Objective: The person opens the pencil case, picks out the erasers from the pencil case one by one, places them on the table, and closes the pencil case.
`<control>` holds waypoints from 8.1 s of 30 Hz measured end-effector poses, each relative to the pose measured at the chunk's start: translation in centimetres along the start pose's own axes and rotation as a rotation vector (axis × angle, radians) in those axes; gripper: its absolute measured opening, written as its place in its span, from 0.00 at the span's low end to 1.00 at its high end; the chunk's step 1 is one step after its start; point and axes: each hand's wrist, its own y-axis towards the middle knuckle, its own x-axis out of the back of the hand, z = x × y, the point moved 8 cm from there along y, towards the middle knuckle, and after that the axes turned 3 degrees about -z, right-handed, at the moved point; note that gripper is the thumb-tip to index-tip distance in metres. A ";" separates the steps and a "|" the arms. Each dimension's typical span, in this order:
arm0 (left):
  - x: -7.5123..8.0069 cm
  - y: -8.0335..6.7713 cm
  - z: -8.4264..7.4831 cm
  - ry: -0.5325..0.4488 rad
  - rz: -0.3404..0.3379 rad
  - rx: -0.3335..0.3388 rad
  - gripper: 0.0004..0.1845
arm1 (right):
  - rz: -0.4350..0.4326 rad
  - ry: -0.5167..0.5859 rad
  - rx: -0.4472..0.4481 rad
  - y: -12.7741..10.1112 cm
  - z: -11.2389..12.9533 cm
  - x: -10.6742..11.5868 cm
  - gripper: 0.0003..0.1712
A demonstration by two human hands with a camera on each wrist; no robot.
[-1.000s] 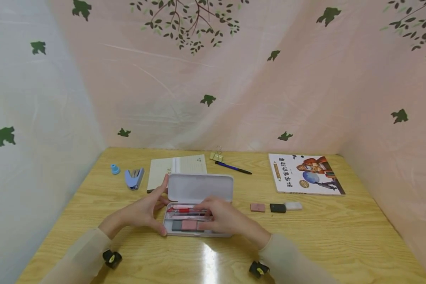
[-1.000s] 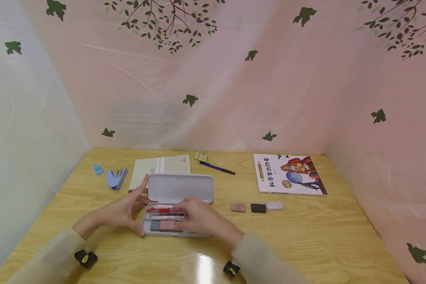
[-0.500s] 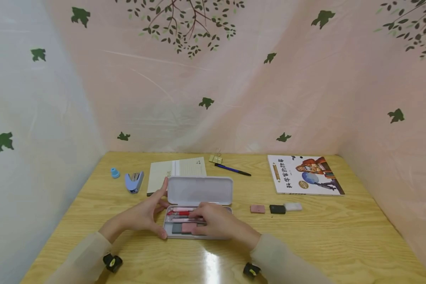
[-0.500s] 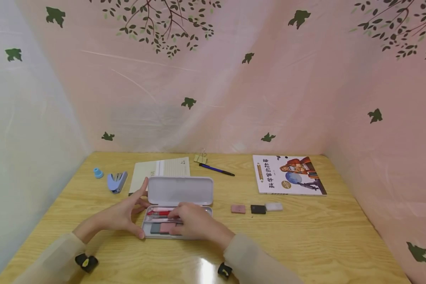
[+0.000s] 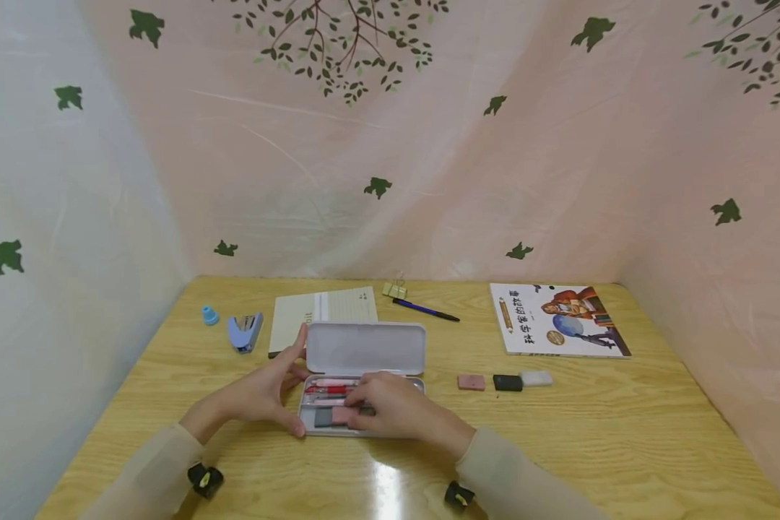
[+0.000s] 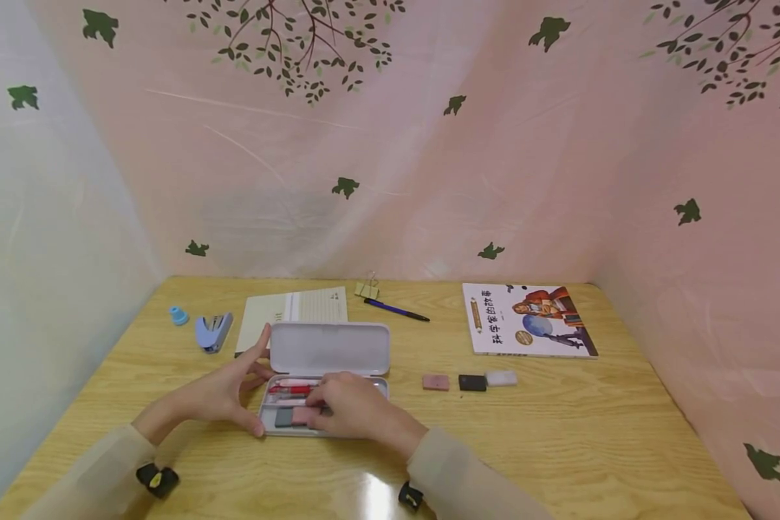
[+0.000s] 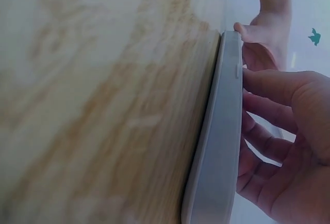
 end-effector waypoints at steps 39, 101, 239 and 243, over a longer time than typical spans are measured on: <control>0.0 0.1 0.3 -0.011 0.010 0.042 0.79 | 0.002 0.026 -0.057 0.4 -0.4 0.2 0.12; 0.0 0.1 0.3 -0.017 0.004 0.073 0.81 | -0.010 0.069 -0.222 -14.0 -10.9 7.1 0.11; 0.1 0.3 0.5 -0.001 0.004 0.062 0.81 | -0.002 0.263 -0.119 -2.5 -1.3 1.9 0.10; 0.1 0.3 0.6 0.001 0.000 0.068 0.81 | -0.012 0.414 -0.174 -3.0 -2.2 2.9 0.09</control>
